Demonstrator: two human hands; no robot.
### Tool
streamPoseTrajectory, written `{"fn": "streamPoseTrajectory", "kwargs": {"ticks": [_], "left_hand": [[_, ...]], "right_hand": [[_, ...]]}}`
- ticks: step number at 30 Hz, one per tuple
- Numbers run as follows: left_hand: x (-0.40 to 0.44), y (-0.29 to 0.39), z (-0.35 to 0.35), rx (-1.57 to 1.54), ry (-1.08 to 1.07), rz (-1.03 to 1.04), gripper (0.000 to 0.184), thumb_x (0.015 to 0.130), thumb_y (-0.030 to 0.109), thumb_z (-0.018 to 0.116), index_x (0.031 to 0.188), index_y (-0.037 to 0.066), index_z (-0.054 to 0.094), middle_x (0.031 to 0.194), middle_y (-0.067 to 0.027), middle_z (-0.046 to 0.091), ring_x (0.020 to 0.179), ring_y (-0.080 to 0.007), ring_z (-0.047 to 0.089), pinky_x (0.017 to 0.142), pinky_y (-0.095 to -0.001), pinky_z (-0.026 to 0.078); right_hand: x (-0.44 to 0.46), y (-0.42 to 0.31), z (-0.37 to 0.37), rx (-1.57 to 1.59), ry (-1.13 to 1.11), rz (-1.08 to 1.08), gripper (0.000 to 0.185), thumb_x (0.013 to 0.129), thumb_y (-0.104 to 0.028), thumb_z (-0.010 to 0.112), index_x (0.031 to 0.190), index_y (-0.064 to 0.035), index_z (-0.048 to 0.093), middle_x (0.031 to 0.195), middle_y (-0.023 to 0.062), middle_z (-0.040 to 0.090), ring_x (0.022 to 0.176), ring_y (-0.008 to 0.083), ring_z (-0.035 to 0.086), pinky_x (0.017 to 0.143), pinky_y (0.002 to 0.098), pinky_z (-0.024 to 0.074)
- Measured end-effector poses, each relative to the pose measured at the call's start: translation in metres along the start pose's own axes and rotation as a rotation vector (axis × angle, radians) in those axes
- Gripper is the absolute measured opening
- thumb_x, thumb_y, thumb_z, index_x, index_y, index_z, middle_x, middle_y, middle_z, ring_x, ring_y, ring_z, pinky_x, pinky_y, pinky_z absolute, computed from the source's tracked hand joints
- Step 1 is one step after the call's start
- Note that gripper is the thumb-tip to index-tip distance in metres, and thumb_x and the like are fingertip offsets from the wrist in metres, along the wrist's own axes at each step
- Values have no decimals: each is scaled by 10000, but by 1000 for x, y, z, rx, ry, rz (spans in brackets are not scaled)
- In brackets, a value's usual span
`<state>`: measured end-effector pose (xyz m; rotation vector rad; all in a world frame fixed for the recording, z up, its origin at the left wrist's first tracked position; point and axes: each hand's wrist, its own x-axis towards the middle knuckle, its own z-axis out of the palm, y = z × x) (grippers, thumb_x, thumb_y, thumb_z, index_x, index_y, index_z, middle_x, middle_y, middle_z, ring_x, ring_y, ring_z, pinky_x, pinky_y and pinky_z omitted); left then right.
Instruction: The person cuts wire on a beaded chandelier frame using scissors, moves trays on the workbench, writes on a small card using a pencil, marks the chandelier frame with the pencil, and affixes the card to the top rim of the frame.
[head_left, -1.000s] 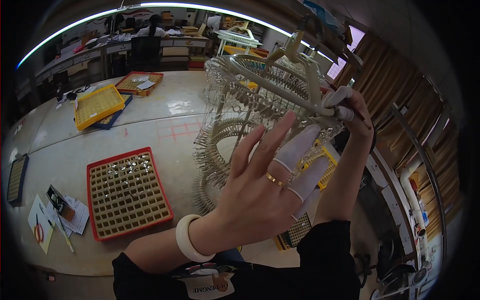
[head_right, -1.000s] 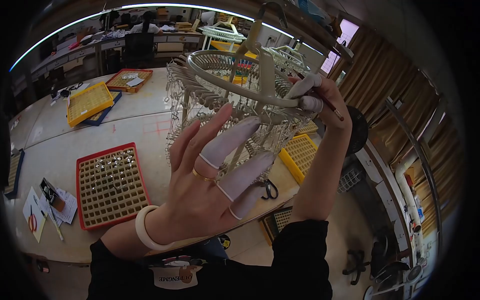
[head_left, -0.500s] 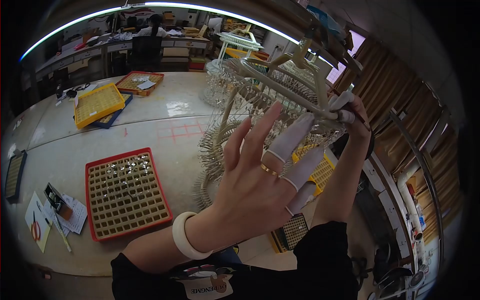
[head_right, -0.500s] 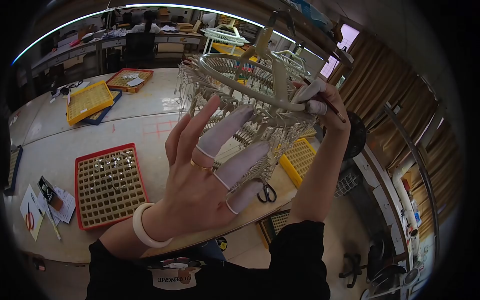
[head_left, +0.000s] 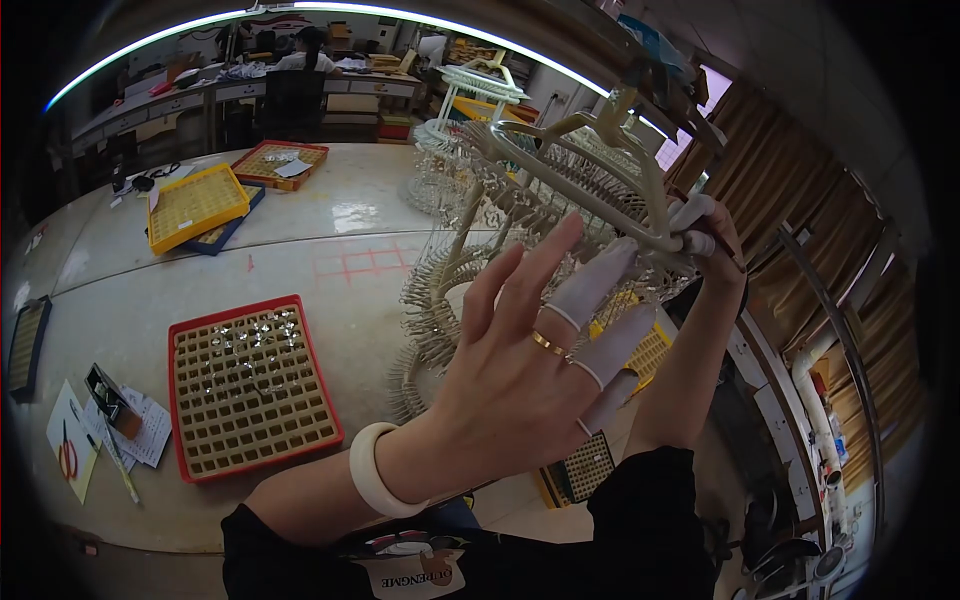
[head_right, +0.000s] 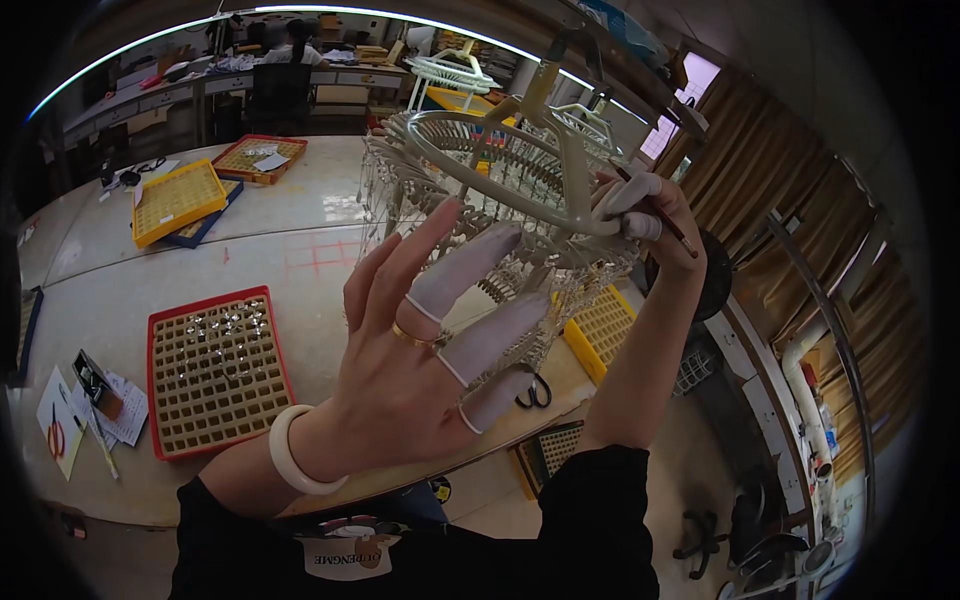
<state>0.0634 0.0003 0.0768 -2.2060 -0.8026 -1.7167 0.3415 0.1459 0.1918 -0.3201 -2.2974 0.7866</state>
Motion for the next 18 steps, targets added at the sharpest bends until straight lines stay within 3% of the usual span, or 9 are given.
{"fn": "streamPoseTrajectory", "kwargs": {"ticks": [2,5,6,8,12,14,18], "left_hand": [[-2,1,1,-3,-10,11,369,857,313,622,1205,191,611,1389,-113,446,1333,-390,352,1078,-489,215],[-3,5,3,-55,-6,10,358,863,312,618,1202,195,615,1383,-111,453,1327,-390,362,1075,-487,223],[-3,8,4,-58,-5,10,358,863,312,618,1202,195,615,1383,-111,453,1327,-390,362,1075,-487,223],[-2,12,5,-140,2,1,361,740,229,694,1080,107,697,1180,-142,572,1365,-384,313,1080,-544,205],[-5,12,8,-90,-47,30,356,743,218,689,1081,107,692,1230,-151,555,1364,-391,312,1083,-538,205],[-4,11,8,-32,39,24,345,856,286,631,1183,178,619,1357,-136,471,1320,-399,370,1077,-489,223],[-1,9,3,-24,47,-56,348,844,285,639,1174,176,620,1347,-138,481,1320,-409,369,1085,-483,214]], "right_hand": [[-3,2,-1,-6,44,40,356,749,-319,791,917,-34,660,964,124,667,892,203,636,892,337,484],[-4,5,0,0,57,33,355,767,-319,780,927,-28,654,1026,138,653,928,200,623,788,298,507],[-6,7,-3,-2,57,35,355,767,-319,780,927,-28,654,1026,138,653,928,200,623,788,298,507],[-8,11,-8,-11,23,-1,336,791,-310,760,935,-29,647,1034,134,652,941,200,617,800,304,506],[-12,12,-13,-3,-20,22,306,819,-296,737,947,-35,642,1021,124,661,984,210,602,835,326,494],[-11,15,-13,-22,-44,-61,281,837,-280,719,957,-40,639,1003,112,671,1027,227,592,884,353,475],[-12,16,-15,-4,-46,-38,290,831,-291,725,952,-43,637,978,106,679,1063,245,580,912,372,459]]}}
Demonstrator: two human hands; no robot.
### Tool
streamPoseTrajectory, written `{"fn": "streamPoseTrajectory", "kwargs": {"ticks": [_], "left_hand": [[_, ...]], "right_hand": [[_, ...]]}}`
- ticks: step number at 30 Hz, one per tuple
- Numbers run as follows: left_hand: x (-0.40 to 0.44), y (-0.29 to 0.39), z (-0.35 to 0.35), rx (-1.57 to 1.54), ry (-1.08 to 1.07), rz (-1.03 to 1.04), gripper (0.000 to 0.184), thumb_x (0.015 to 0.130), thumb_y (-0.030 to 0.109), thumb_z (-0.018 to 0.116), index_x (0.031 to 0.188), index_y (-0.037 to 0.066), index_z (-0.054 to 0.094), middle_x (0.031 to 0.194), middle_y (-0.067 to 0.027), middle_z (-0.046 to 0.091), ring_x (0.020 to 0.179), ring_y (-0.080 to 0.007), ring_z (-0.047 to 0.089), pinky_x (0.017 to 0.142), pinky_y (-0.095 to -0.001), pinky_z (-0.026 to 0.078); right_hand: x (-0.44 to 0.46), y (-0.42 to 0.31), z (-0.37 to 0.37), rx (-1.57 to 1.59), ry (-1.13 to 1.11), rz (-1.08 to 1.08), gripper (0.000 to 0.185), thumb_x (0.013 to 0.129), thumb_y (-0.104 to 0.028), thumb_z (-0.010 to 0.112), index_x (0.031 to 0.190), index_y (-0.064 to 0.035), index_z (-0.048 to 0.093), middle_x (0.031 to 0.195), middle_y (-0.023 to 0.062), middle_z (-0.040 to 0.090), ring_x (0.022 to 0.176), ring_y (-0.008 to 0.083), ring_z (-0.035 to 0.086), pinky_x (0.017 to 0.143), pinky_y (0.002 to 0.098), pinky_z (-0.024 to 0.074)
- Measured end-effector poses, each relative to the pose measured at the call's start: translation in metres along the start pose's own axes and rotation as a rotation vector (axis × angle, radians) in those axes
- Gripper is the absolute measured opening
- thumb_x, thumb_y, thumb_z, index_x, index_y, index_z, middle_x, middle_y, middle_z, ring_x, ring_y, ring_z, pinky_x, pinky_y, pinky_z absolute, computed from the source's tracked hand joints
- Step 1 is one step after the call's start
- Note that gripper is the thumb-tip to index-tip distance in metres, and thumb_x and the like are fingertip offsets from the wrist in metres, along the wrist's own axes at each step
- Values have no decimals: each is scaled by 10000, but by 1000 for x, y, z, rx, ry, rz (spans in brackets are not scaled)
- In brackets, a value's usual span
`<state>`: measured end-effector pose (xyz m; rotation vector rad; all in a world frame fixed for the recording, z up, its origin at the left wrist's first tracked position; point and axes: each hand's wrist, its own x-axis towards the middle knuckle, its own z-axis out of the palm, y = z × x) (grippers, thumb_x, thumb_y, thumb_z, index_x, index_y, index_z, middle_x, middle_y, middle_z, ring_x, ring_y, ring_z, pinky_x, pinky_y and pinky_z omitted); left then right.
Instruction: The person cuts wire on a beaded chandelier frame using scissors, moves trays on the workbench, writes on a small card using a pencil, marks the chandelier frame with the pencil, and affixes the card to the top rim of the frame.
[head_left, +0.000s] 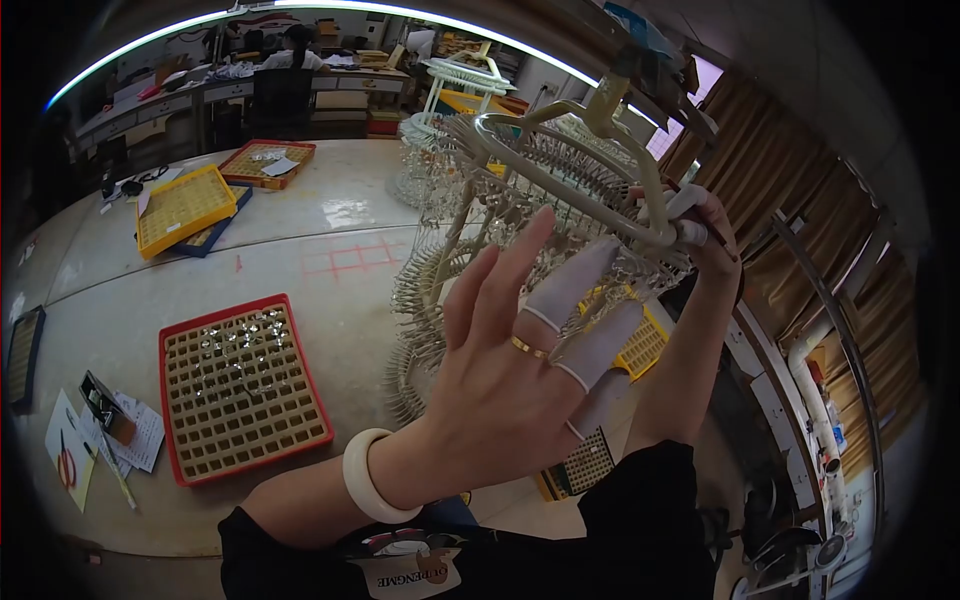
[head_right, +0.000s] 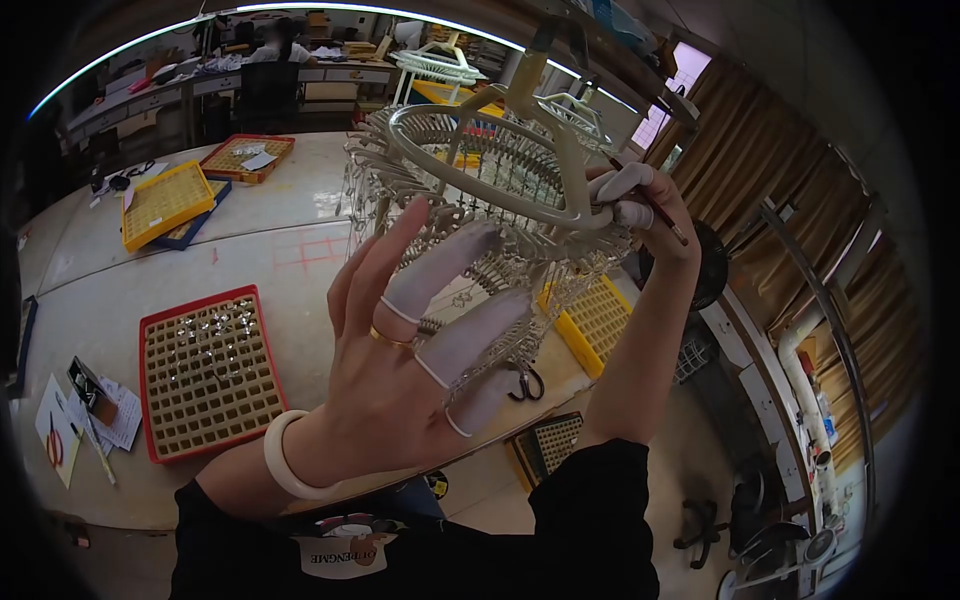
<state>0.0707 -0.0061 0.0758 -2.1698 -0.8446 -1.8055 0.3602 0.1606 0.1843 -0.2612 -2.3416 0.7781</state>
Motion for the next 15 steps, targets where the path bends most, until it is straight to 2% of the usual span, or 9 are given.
{"fn": "streamPoseTrajectory", "kwargs": {"ticks": [3,5,9,11,15], "left_hand": [[0,-3,-1,-5,-35,26,353,837,283,642,1172,175,622,1352,-140,477,1322,-409,366,1087,-480,211],[-1,-3,-2,-7,-51,31,356,838,282,639,1177,176,618,1368,-136,464,1325,-405,365,1094,-483,208],[-4,-4,-1,-29,-51,37,366,860,302,623,1204,177,608,1386,-132,448,1333,-406,355,1101,-488,205],[-3,-2,-1,-103,-60,31,386,733,236,701,1098,112,693,1296,-166,509,1374,-439,272,1094,-555,200],[-6,-4,4,-148,-39,50,406,734,245,702,1117,111,685,1334,-151,492,1395,-451,224,1110,-546,168]], "right_hand": [[-2,-5,2,-23,10,1,284,845,-268,715,1001,-41,643,979,105,678,1050,216,587,896,347,464],[-1,-14,4,1,62,96,322,850,-272,708,1074,-49,646,973,99,679,1013,185,602,891,315,464],[9,-33,1,-107,118,218,397,862,-320,687,1118,-20,636,1012,106,680,973,161,614,878,294,463],[20,-48,13,-355,225,330,472,865,-394,665,1105,10,634,969,103,693,939,149,620,850,294,465],[59,-73,53,-475,166,411,473,871,-395,651,1077,31,637,888,91,701,876,124,623,786,278,472]]}}
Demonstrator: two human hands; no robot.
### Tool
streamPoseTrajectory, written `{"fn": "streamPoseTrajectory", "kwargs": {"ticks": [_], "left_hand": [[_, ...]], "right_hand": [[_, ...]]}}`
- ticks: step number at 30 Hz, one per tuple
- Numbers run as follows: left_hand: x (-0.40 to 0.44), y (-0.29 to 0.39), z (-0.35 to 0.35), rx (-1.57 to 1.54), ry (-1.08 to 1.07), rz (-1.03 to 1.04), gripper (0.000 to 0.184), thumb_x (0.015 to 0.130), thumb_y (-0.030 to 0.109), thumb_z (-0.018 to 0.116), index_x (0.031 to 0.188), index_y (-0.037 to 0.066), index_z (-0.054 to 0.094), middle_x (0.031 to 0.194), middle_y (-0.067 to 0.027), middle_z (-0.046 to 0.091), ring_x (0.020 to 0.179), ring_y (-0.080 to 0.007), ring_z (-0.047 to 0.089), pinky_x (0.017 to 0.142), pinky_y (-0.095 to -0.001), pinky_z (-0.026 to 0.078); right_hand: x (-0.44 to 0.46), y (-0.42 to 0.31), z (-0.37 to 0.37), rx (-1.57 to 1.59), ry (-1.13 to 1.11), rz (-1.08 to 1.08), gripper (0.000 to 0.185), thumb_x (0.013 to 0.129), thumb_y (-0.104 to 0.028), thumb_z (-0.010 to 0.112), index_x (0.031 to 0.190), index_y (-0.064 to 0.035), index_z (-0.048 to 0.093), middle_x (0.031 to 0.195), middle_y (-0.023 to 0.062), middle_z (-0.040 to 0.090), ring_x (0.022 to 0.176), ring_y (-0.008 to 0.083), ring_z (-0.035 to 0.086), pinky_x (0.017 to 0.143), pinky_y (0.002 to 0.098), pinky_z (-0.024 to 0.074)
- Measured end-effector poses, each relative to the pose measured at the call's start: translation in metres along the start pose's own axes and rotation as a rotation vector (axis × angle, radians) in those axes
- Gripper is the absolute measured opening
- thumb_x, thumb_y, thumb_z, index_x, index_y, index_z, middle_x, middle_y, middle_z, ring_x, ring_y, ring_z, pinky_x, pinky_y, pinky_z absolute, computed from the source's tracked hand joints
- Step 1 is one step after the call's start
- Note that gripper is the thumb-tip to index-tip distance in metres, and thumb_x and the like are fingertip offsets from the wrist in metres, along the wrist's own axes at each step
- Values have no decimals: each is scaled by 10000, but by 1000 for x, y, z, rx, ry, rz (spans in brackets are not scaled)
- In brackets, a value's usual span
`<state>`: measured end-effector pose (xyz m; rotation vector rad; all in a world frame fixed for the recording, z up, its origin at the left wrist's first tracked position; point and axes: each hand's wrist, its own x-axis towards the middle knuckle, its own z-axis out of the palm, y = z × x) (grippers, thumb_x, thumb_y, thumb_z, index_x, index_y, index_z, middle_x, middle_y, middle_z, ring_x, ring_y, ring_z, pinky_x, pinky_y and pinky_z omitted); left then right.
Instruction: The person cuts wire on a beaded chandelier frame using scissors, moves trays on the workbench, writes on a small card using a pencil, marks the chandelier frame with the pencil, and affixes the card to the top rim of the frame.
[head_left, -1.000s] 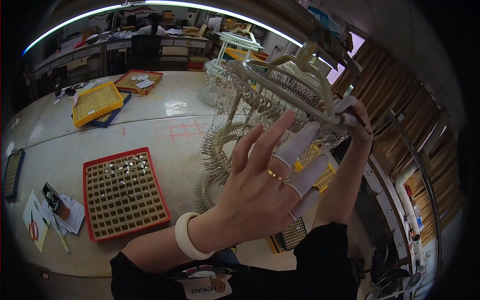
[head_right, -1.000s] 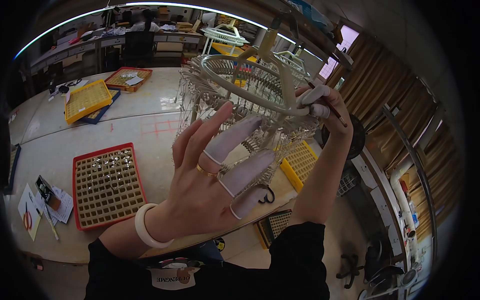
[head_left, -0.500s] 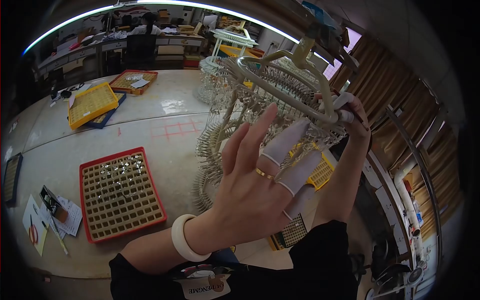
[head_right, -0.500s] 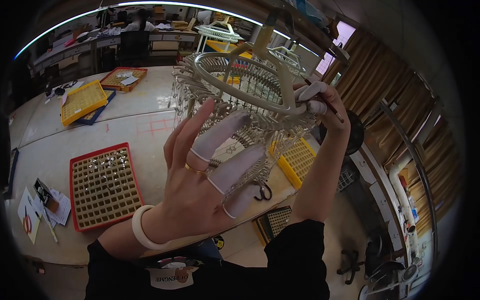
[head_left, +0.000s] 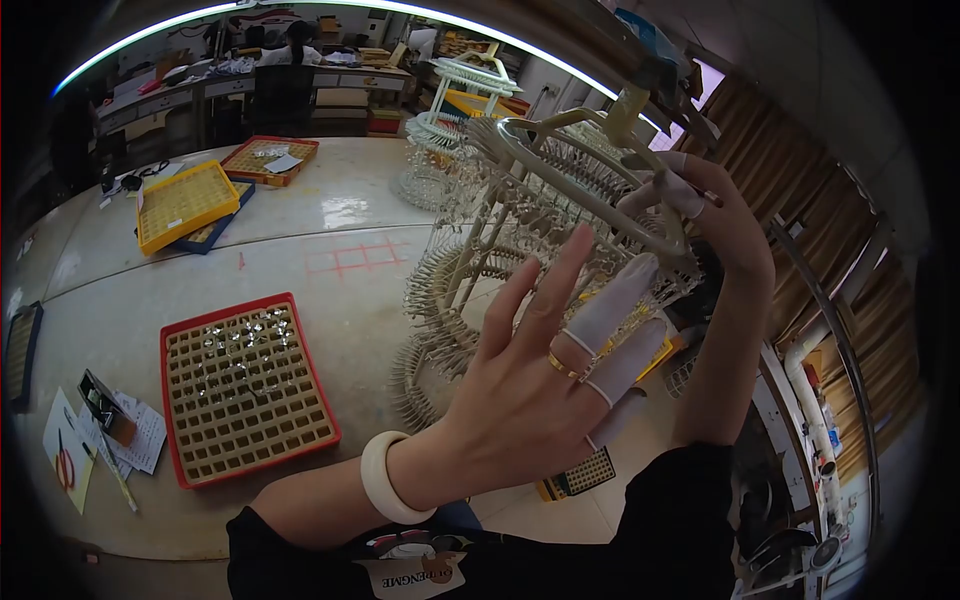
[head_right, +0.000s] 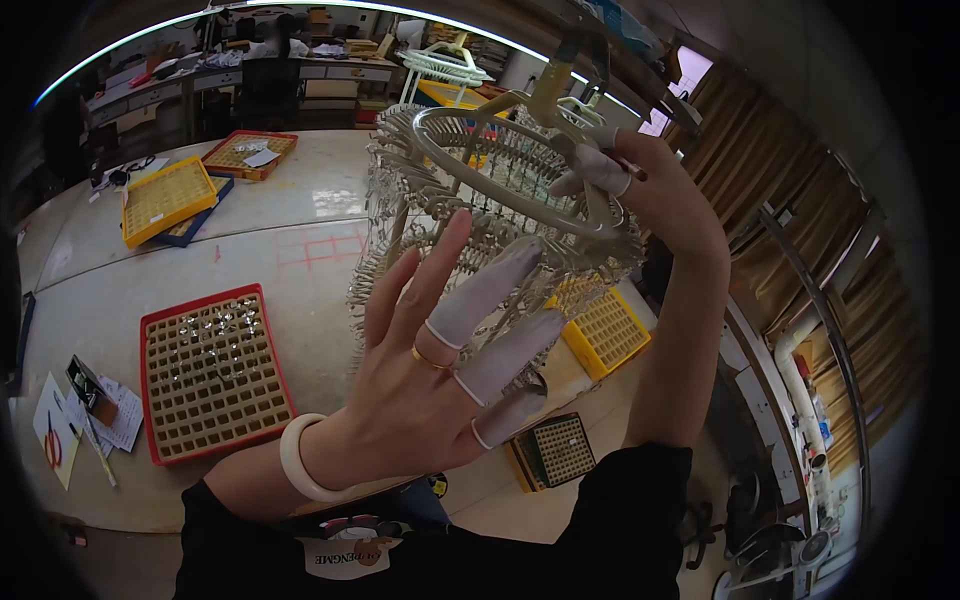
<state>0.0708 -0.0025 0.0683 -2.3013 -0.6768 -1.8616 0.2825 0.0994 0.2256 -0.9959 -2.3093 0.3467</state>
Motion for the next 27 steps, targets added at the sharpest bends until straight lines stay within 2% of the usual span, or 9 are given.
{"fn": "streamPoseTrajectory", "kwargs": {"ticks": [2,12,20,27], "left_hand": [[-1,-1,-2,135,-73,21,421,903,390,582,1265,175,576,1435,-137,393,1370,-421,297,1106,-512,187],[-2,-8,-12,138,-69,10,421,901,388,581,1265,177,568,1442,-136,381,1375,-412,287,1106,-500,181],[5,-17,-16,119,36,-57,456,857,372,634,1264,178,572,1439,-131,387,1363,-403,287,1081,-473,221],[-1,-11,-18,125,-2,-39,446,870,388,620,1264,184,572,1432,-124,396,1359,-401,295,1071,-481,236]], "right_hand": [[3,-10,10,-83,87,145,436,862,-374,661,1047,20,648,827,84,700,814,115,626,743,276,478],[-1,-11,20,-23,139,89,393,869,-353,664,1008,15,668,873,91,714,797,121,628,742,296,486],[-5,-18,25,-27,176,101,398,889,-342,644,1066,15,658,860,85,718,821,128,640,748,306,493],[-5,-18,24,-7,153,58,377,884,-295,653,1079,28,648,877,109,716,815,151,662,747,305,507]]}}
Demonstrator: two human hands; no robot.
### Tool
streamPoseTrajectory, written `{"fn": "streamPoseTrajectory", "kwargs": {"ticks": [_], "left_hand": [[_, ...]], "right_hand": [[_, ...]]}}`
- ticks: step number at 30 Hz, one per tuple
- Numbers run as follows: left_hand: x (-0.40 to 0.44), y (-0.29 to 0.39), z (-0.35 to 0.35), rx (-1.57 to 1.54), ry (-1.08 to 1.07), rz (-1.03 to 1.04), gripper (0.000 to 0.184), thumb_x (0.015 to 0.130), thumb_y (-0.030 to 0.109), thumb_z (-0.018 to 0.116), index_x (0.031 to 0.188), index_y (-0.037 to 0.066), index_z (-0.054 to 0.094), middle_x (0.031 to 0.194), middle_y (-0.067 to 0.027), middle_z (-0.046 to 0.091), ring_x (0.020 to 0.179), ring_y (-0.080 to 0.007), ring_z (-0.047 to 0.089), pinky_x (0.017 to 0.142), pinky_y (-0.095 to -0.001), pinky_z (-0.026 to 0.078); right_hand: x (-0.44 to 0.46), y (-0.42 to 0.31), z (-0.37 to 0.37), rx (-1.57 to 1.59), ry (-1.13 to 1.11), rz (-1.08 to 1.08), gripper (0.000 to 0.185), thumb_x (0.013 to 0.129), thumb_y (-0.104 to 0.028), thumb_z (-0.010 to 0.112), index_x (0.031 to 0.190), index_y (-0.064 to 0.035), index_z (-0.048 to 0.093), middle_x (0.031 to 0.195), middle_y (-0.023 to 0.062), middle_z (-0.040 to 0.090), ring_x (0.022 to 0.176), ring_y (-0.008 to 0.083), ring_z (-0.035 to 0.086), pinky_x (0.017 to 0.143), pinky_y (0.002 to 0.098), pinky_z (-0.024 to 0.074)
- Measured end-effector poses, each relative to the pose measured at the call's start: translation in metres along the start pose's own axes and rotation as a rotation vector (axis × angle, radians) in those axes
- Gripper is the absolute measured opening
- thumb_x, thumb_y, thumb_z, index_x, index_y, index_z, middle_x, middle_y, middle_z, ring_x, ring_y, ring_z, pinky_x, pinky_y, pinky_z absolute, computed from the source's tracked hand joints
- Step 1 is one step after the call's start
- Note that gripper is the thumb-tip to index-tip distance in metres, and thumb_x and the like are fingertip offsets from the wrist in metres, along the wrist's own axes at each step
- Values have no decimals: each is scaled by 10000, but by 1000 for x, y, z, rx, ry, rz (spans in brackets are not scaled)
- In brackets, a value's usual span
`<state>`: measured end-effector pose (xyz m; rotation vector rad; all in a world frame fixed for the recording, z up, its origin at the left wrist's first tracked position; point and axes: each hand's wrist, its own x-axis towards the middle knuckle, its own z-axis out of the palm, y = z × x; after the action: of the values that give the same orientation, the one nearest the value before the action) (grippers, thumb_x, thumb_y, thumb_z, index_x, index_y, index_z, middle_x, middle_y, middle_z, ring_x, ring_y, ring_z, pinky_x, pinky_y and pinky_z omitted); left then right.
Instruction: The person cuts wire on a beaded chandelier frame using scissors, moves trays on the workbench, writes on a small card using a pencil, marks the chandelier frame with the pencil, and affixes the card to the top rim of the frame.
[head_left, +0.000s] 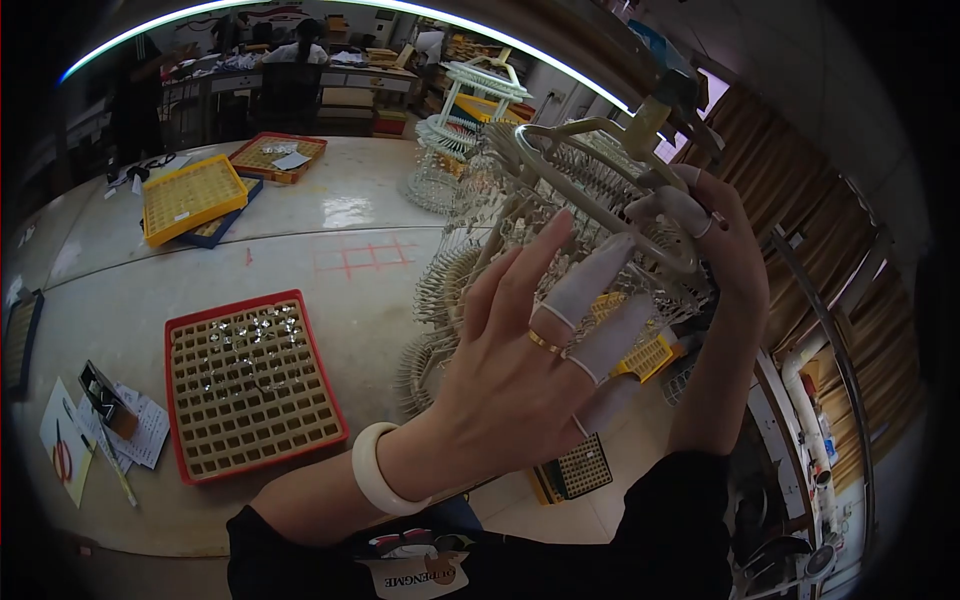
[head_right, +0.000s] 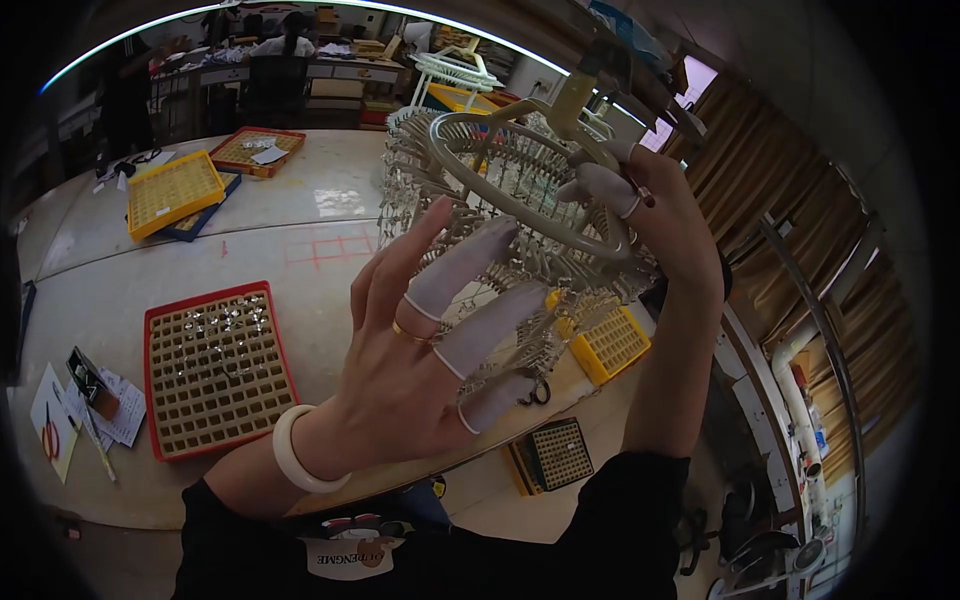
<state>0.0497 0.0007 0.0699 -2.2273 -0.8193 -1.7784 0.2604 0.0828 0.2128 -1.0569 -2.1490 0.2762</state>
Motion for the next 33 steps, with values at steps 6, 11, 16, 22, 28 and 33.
{"fn": "streamPoseTrajectory", "kwargs": {"ticks": [6,11,16,22,28,33], "left_hand": [[-10,9,0,-7,31,37,418,895,428,579,1249,208,588,1415,-101,412,1356,-409,304,1077,-489,224],[-11,16,-4,-38,-12,22,399,884,413,601,1236,226,599,1418,-81,409,1359,-404,308,1092,-498,205],[-11,15,-4,-19,-25,25,394,881,411,606,1229,226,602,1422,-81,408,1365,-404,298,1097,-500,191],[-8,11,-11,88,62,8,408,916,452,538,1239,209,593,1432,-91,400,1360,-416,293,1093,-499,178],[-6,10,-13,-32,44,-59,382,748,304,711,1082,122,676,1322,-120,435,1381,-447,234,1102,-542,163],[-10,12,-8,-41,64,-28,363,765,299,694,1078,117,673,1316,-113,438,1384,-438,242,1104,-543,158]], "right_hand": [[0,3,3,68,-40,-64,394,883,-297,649,1090,39,639,883,120,711,846,173,679,777,324,531],[1,-3,5,112,-72,-115,477,887,-353,623,1113,67,617,870,145,701,841,203,686,775,328,547],[4,4,5,125,-91,-113,503,882,-368,611,1139,64,607,880,147,702,843,210,684,791,342,543],[5,0,4,108,-118,-155,487,877,-331,596,1161,65,599,885,155,699,866,215,679,825,360,532],[5,0,3,87,-127,-128,503,869,-343,594,1164,65,597,895,150,700,880,215,675,847,365,522],[7,4,3,62,-139,-169,505,869,-351,590,1161,61,601,898,144,702,885,215,674,858,358,512]]}}
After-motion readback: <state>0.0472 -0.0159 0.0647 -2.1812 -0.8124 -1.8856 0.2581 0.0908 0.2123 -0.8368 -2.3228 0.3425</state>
